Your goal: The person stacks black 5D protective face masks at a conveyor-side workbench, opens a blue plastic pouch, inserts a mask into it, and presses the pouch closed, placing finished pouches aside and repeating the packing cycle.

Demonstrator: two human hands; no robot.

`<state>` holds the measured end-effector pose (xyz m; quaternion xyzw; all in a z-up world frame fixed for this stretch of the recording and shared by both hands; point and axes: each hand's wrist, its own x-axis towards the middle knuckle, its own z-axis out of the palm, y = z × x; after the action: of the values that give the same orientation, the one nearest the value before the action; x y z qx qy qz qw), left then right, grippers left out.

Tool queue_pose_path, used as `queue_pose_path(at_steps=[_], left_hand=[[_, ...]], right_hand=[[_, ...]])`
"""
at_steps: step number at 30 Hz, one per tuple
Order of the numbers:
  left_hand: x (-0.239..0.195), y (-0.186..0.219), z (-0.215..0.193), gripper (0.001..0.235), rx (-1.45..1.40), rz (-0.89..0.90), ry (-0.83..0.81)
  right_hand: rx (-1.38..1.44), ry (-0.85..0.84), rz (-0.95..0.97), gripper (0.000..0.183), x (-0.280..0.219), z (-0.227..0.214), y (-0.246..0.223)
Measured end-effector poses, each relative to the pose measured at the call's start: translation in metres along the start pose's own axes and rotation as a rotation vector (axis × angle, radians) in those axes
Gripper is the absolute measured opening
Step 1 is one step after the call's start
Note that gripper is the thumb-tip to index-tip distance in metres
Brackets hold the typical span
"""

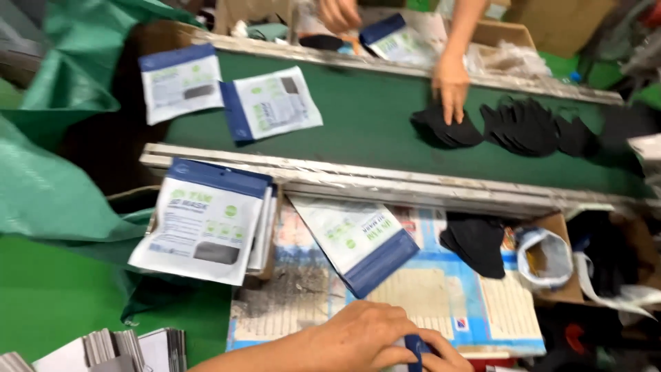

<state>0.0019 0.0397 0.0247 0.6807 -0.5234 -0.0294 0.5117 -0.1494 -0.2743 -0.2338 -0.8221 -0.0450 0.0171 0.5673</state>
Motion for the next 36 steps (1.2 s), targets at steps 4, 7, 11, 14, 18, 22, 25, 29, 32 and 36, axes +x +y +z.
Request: queue_pose_path(at_steps=[4,7,11,14,18,22,25,29,32,36], left_hand=[[-0.004,-0.005,-0.006,0.023,-0.144,-0.175,-0.15],[-0.022,-0.053,0.025,0.016,-0.112,-0.038,-0.097],[-0.033,-0.102,0.058,0.023,-0.179,-0.043,-0.152],[-0.028,-0.096,0.061,0.015,-0.254,-0.09,-0.23],[-0.018,-0.038,0.024,0.02,-0.097,-0.193,-0.05],[0.01,-0.019,-0.01,0.016,-0.244,-0.33,0.149],[0.025,-0.011,-0.027,0.024,-0.209,-0.722,-0.001],[0.014,-0.021,-0.006,0.018,-0.193,-0.591,-0.006],[0.008,-0.017,0.009,0.019,-0.184,-0.306,0.094],[0.013,-0.022,-0.004,0.021,-0.229,-0.536,-0.028]], right_hand=[[0.35,0.07,0.311,0.049,0.01,-0.013,0.057],[0.222,-0.024,0.035,0.053,0.077,-0.015,0.07],[0.086,-0.1,-0.235,0.057,0.143,-0.009,0.079],[-0.033,-0.131,-0.38,0.062,0.145,0.009,0.01],[-0.079,0.049,-0.073,0.035,0.067,0.019,-0.197],[0.123,0.145,0.03,0.026,0.094,0.013,-0.232],[0.211,0.16,0.095,0.025,0.092,0.011,-0.223],[0.293,0.156,0.136,0.025,0.093,0.011,-0.221],[0.196,-0.11,-0.039,0.033,0.098,0.012,-0.248],[0.344,-0.262,0.073,0.049,0.095,-0.008,-0.241]])
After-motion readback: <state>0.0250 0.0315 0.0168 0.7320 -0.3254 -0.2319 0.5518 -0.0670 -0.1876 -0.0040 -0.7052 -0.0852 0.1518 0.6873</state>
